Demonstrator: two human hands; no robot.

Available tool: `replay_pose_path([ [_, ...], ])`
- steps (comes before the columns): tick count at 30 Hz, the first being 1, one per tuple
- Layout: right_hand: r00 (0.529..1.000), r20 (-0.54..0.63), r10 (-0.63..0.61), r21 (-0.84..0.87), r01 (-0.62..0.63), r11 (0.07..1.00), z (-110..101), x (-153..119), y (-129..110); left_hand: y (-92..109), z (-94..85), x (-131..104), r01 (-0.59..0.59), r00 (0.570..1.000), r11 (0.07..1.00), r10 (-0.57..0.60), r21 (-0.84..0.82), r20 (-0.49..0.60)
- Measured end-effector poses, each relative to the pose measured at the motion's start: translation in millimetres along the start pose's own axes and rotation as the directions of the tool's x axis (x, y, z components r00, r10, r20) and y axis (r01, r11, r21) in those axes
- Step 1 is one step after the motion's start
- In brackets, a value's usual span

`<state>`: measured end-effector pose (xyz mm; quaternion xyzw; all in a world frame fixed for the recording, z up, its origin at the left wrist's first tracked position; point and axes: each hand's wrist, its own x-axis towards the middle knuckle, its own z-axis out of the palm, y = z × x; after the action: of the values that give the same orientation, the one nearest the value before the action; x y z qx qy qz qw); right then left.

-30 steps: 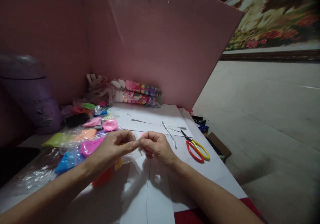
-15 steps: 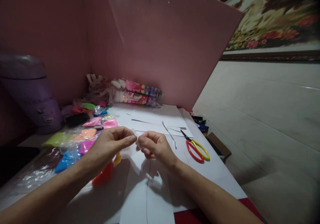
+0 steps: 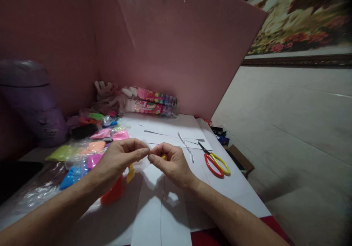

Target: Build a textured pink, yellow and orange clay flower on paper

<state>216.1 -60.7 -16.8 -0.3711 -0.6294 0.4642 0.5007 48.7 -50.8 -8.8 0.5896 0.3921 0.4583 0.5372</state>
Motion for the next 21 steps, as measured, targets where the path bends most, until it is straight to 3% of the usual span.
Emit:
replay_pose_path([
  [4, 0.998, 0.005, -0.067, -0.071, 0.068, 0.995, 1.5, -1.4, 1.3, -2.6, -0.1, 0.4, -0.005, 1.0, 1.0, 0.004, -0.011, -0.03],
  [10, 0.998, 0.009, -0.061, -0.074, 0.062, 0.995, -1.1, 0.1, 2.3, -2.3, -0.8, 2.1, -0.011, 0.999, 0.999, 0.01, -0.03, -0.032],
  [21, 0.993, -0.023, -0.116, -0.131, 0.112, 0.985, 0.4, -0.8, 6.3, -0.6, 3.4, 0.2, -0.021, 0.991, 0.999, 0.015, -0.043, -0.136],
])
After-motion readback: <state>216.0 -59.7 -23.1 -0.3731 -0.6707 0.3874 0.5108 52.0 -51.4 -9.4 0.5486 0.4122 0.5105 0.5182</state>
